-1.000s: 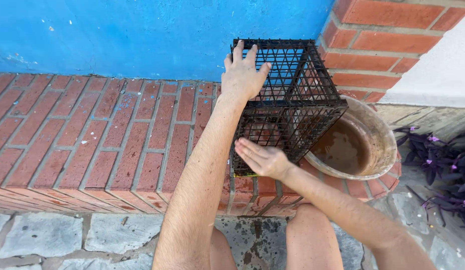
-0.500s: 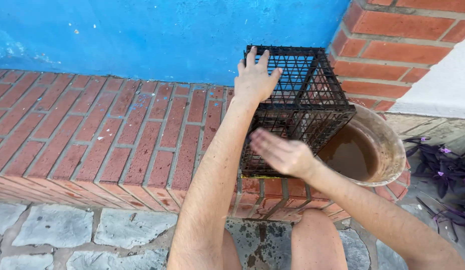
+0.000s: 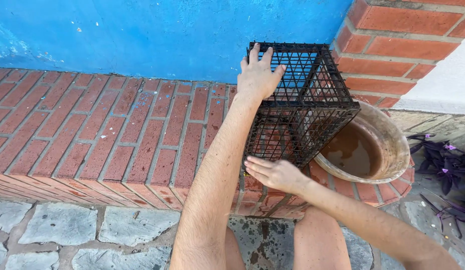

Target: The person scrubs a wire mesh cage with a sponge dipped in water.

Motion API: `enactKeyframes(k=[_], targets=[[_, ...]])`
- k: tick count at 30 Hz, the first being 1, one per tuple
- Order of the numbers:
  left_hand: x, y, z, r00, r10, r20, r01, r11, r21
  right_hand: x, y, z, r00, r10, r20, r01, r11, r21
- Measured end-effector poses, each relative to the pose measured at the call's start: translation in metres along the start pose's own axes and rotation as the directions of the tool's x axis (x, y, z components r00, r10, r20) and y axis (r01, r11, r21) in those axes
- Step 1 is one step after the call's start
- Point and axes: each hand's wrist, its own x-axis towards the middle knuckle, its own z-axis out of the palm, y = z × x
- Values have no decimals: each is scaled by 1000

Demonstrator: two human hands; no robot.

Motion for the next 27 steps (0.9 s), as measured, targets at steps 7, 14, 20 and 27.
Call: enactKeyframes(k=[7,14,20,27], targets=[[0,-4,5,999,31,-29,-30,999,32,44,49,-88,799,161,-579,-289,948,-136],[6,-7,9,999,20,-35,-20,999,26,-33,-5,53,986,92,-141,-121,970,-210],[4,-5,6,1000,22,-23,-22,1000,4,-26,-10,7,999,9,-48,-12,999,-52],[2,-7,6,998,44,-53,-44,999,12,30,54,-89,828,136,-544,-287,936,-204]])
